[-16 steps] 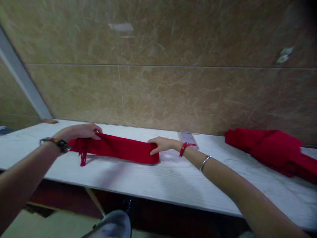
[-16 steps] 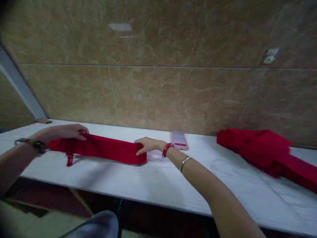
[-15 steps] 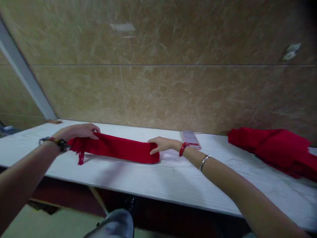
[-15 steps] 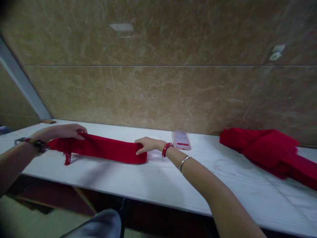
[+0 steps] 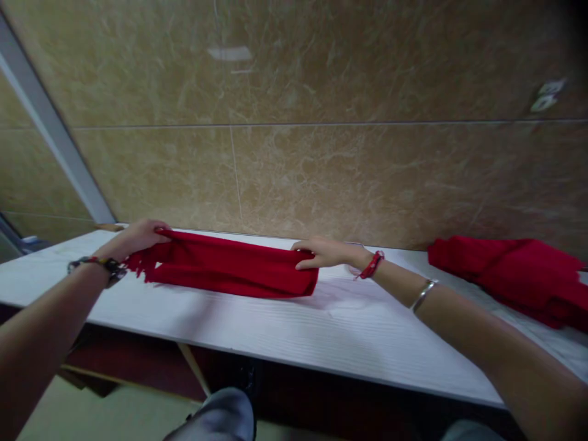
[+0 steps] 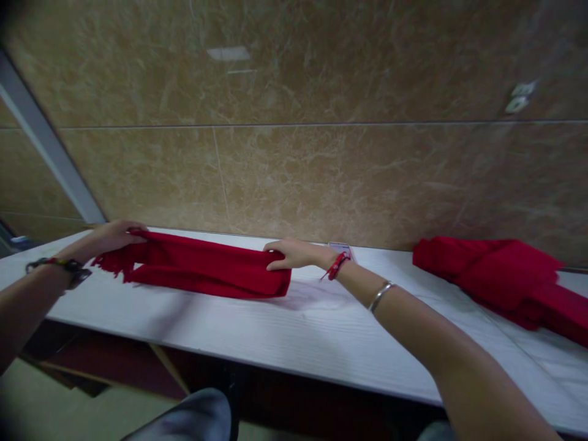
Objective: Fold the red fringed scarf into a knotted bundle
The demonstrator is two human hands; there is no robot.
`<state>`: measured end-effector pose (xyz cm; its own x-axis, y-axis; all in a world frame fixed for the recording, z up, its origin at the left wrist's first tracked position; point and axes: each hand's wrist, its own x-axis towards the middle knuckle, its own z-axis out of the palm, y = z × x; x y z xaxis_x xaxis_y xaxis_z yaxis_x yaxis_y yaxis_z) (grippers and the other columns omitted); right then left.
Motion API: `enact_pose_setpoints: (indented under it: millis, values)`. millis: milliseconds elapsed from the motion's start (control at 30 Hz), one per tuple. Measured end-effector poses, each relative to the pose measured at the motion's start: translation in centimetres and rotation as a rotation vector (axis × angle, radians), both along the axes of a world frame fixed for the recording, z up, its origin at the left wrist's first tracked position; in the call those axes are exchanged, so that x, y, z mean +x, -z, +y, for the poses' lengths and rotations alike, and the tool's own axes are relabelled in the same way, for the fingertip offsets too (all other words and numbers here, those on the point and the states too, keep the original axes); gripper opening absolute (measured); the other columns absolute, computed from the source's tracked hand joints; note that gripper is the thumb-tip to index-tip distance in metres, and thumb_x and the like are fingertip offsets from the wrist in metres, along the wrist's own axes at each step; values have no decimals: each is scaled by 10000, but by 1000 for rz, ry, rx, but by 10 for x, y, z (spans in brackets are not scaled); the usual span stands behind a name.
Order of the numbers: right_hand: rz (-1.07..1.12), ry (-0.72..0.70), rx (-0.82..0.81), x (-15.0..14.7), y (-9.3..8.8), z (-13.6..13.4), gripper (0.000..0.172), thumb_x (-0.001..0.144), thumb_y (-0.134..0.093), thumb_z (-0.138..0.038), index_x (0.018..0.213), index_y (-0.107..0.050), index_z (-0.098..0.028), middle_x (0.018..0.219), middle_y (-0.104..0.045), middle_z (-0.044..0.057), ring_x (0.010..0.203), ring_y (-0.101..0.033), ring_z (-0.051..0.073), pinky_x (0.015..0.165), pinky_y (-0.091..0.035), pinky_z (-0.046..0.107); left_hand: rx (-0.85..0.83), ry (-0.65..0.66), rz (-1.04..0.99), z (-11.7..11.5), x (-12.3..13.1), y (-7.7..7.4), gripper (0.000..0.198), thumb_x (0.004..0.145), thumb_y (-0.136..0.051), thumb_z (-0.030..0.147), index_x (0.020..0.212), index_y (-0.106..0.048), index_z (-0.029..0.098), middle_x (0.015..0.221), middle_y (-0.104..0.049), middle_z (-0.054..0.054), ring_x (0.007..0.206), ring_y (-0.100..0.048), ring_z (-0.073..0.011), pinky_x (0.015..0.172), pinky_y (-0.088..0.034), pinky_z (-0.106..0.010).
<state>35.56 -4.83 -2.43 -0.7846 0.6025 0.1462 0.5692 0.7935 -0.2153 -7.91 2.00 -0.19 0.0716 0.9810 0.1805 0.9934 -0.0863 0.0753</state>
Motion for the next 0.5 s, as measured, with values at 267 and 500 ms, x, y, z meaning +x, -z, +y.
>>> enact_pose_setpoints:
  millis: [267, 500]
  values:
    - [-48, 403, -237, 152, -54, -89, 449, 709, -566, -482, 1029, -561, -168, 909, -628, 51, 801, -568, 187, 660, -433, 266, 121, 289, -191, 36, 146, -6, 265, 717, -515, 195, 919, -619, 58, 693, -630, 10, 602, -472, -94, 543, -346, -166]
    - [9, 612, -208, 227, -10, -128, 423, 727, -537, -453, 1033, -560, -162, 906, -612, 62, 812, -562, 195, 703, -446, 299, 13, 284, -177, 48, 191, 10, 216, 625, -528, 143, 793, -653, 89, 594, -616, 29, 597, -475, -106, 562, -346, -170]
